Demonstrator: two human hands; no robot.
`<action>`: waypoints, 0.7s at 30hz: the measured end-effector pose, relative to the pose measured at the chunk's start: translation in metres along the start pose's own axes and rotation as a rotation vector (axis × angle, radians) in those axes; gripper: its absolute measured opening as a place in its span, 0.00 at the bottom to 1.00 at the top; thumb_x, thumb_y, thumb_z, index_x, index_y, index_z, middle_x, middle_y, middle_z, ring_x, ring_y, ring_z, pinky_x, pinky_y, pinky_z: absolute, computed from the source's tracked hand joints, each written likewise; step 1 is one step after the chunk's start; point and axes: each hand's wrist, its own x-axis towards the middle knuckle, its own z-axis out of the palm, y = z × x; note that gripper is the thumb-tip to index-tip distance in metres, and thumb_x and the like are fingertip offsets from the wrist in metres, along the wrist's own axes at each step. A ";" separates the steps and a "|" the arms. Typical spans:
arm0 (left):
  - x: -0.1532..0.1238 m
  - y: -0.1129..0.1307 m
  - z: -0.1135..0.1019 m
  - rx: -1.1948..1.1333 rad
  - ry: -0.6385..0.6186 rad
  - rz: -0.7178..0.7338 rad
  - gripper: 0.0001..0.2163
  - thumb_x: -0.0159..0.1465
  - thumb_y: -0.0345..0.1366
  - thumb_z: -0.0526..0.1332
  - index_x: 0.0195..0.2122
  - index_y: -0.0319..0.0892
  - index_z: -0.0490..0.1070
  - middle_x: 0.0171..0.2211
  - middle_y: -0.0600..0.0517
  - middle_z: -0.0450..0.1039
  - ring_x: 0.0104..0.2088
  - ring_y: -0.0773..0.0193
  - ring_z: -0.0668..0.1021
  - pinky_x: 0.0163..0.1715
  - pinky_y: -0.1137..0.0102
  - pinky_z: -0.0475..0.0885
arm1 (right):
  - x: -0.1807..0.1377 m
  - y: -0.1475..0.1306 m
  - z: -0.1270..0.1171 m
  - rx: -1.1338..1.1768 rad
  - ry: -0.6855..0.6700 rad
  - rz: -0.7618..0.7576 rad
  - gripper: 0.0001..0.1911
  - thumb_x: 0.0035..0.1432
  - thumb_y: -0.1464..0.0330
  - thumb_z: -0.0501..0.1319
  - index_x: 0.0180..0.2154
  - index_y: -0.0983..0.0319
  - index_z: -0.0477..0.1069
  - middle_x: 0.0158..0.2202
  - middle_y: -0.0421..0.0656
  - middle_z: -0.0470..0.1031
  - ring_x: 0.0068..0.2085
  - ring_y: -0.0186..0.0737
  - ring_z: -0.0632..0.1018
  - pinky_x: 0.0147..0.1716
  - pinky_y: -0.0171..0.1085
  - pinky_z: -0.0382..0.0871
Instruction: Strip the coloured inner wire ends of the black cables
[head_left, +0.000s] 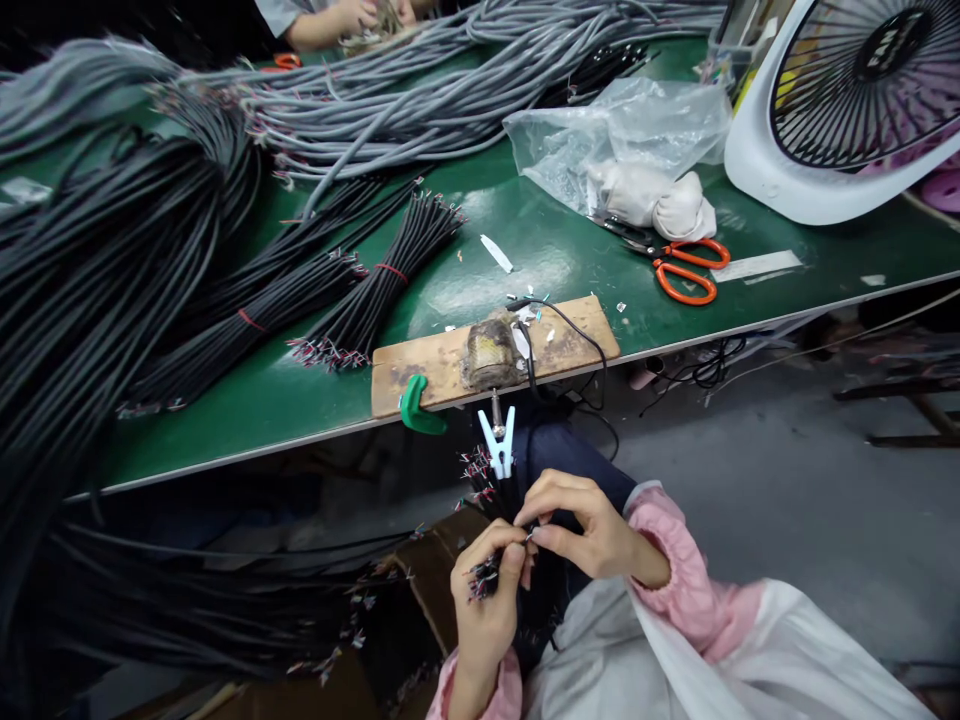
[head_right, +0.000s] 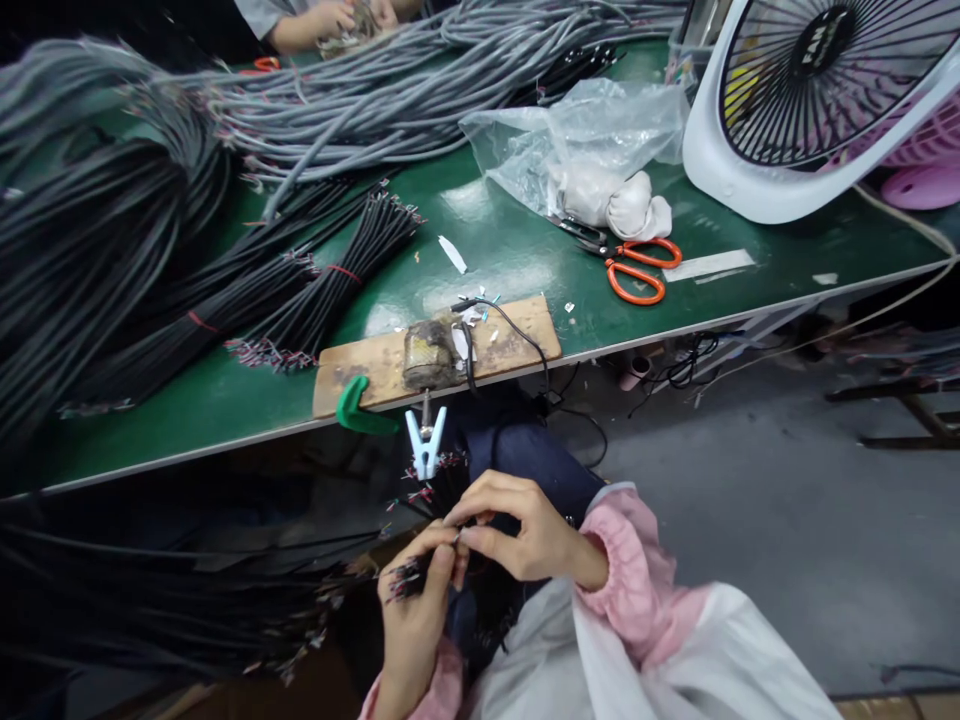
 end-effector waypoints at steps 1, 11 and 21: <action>0.000 -0.001 0.000 -0.014 -0.006 -0.016 0.11 0.69 0.36 0.61 0.29 0.42 0.75 0.19 0.57 0.67 0.18 0.70 0.69 0.22 0.75 0.63 | 0.000 0.001 0.000 -0.002 0.004 -0.004 0.09 0.66 0.66 0.62 0.40 0.64 0.78 0.35 0.47 0.77 0.37 0.40 0.76 0.36 0.38 0.71; 0.003 0.005 0.000 -0.179 0.033 -0.075 0.17 0.68 0.44 0.62 0.25 0.41 0.73 0.16 0.57 0.66 0.16 0.70 0.67 0.18 0.75 0.62 | 0.024 0.017 -0.002 0.319 0.015 0.185 0.20 0.66 0.53 0.61 0.33 0.64 0.71 0.29 0.42 0.72 0.30 0.35 0.75 0.32 0.36 0.73; 0.039 0.016 -0.005 -0.032 0.197 0.183 0.08 0.64 0.34 0.66 0.27 0.44 0.76 0.25 0.54 0.73 0.26 0.64 0.73 0.28 0.72 0.70 | 0.080 0.014 0.021 0.795 0.001 0.321 0.34 0.58 0.41 0.60 0.41 0.67 0.76 0.38 0.53 0.79 0.47 0.51 0.80 0.45 0.50 0.78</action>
